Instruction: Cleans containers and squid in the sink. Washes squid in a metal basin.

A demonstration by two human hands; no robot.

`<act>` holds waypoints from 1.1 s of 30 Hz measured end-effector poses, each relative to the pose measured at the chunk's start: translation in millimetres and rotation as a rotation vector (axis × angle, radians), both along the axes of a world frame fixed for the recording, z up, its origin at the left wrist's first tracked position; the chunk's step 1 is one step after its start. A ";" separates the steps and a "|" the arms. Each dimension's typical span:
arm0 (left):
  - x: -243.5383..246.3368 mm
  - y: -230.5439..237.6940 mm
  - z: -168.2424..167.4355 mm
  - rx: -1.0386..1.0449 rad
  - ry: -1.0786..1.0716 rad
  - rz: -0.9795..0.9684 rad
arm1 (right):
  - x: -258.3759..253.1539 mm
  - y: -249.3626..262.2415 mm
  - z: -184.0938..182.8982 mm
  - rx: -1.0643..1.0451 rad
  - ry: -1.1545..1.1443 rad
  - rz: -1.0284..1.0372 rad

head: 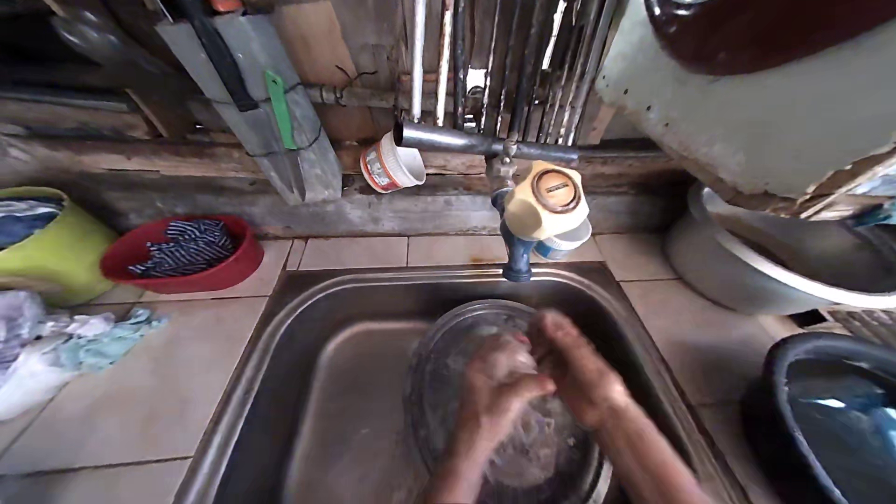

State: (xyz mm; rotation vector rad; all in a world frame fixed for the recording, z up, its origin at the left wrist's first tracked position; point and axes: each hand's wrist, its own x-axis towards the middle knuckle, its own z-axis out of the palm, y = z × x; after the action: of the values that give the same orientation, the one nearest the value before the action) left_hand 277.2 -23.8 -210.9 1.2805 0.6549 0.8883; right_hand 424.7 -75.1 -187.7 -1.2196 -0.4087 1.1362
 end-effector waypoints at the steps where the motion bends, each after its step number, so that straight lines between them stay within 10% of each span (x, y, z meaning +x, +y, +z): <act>1: 12.8 -12.4 7.0 0.162 0.076 0.053 | -14.6 0.5 -12.9 -0.060 0.077 -0.025; 5: 36.8 -16.7 -10.4 0.620 0.455 0.229 | -55.8 -30.6 -27.3 -0.079 0.080 -0.027; 10: 23.6 20.3 -15.8 0.332 0.774 0.200 | -63.4 5.5 -36.5 -0.146 0.403 -0.121; 15: 19.1 -19.0 -28.7 0.399 0.483 0.174 | -37.4 6.6 -41.1 -0.159 0.202 -0.064; 19: -20.6 58.4 -28.1 0.284 0.895 -0.066 | -9.2 -18.2 -26.8 -0.120 -0.327 0.295; 24: -28.3 28.5 -42.4 0.548 1.119 -0.547 | -2.3 -13.8 -64.8 -0.470 -0.979 0.786; 30: -4.0 30.1 -55.6 0.260 1.332 -0.772 | -9.5 6.9 -75.9 -0.704 -0.893 0.861; 33: -3.1 51.2 -15.8 0.307 1.048 -0.676 | 4.8 13.9 -33.9 -0.466 -0.839 0.764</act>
State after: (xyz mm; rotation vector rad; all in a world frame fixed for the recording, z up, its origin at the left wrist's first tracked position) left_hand 274.1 27.4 -226.7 2.0742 0.8007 -0.3238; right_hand 429.5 -61.2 -221.6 -2.0364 -1.3888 1.3433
